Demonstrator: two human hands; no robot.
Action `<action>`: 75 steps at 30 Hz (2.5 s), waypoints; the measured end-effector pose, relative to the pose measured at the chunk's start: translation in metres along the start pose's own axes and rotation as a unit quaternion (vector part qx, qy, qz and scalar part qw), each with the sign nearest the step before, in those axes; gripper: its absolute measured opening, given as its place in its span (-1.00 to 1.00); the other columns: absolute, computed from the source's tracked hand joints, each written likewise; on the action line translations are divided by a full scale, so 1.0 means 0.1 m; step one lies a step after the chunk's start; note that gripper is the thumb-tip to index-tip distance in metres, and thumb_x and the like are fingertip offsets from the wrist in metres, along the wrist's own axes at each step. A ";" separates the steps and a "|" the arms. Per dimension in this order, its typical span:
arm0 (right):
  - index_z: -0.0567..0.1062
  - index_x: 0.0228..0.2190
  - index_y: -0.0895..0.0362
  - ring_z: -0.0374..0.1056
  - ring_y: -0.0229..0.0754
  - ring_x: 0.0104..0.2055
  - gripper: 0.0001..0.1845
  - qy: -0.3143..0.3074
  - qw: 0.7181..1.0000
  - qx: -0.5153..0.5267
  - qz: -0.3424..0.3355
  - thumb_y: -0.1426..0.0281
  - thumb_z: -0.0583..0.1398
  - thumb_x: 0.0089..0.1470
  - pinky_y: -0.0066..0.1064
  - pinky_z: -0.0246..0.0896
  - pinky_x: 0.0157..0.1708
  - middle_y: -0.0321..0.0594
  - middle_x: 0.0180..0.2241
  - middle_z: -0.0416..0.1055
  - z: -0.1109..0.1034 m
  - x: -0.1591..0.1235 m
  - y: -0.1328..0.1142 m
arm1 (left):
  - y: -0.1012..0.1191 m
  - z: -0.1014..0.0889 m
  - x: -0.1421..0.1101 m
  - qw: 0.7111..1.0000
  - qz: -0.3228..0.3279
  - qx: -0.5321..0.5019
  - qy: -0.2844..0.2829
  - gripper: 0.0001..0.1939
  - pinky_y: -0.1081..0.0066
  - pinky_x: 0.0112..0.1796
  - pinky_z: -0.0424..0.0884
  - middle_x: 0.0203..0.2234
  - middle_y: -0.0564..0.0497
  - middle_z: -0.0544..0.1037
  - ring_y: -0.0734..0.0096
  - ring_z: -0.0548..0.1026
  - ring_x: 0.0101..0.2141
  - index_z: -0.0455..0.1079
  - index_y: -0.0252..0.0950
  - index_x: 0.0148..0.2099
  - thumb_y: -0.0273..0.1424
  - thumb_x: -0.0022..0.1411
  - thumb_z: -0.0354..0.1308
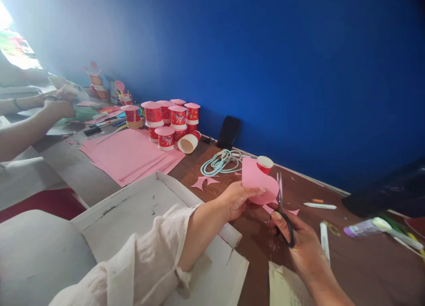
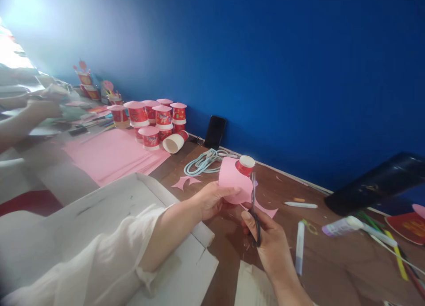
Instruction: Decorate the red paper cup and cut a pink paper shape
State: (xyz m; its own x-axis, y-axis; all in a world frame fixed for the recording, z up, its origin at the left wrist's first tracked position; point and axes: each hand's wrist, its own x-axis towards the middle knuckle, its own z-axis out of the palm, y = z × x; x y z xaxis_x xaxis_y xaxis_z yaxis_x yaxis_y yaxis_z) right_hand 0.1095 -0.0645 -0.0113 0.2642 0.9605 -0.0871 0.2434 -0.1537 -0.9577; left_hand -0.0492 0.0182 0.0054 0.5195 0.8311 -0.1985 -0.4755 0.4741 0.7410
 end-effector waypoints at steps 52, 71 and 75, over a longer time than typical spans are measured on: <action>0.64 -0.20 0.15 0.25 -0.25 -0.52 -0.38 0.026 0.996 -0.067 -0.046 -0.10 0.28 -0.10 -0.46 0.17 -0.55 -0.28 -0.58 0.37 0.01 -0.02 -0.04 | 0.00 0.01 0.00 0.999 -0.013 0.005 0.029 -0.64 0.35 -0.32 0.46 -0.29 -0.17 0.59 0.30 0.53 -0.33 0.51 -0.45 -0.17 -0.43 -0.08 0.38; 0.61 -0.07 0.14 0.27 -0.26 -0.59 -0.26 0.045 0.998 -0.054 -0.006 -0.13 0.29 -0.14 -0.46 0.21 -0.60 -0.26 -0.59 0.42 0.03 -0.04 -0.09 | 0.00 0.01 0.02 0.999 -0.001 -0.001 0.032 -0.58 0.37 -0.37 0.45 -0.30 -0.14 0.59 0.31 0.52 -0.34 0.52 -0.43 -0.20 -0.40 -0.17 0.45; 0.61 -0.06 0.17 0.32 -0.21 -0.55 -0.19 0.015 0.998 -0.058 0.008 -0.15 0.31 -0.20 -0.46 0.22 -0.59 -0.21 -0.58 0.44 -0.02 0.03 -0.04 | 0.01 0.01 0.00 1.000 -0.001 0.007 0.029 -0.59 0.34 -0.34 0.46 -0.32 -0.13 0.59 0.31 0.52 -0.36 0.52 -0.42 -0.20 -0.39 -0.16 0.44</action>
State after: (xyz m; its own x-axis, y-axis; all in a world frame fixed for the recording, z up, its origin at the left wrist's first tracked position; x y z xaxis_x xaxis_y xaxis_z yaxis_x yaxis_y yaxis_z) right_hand 0.1111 -0.0612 -0.0068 0.2966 0.9506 -0.0913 0.3457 -0.1960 -0.9176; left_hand -0.0488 0.0188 0.0072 0.4784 0.8454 -0.2374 -0.4631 0.4726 0.7498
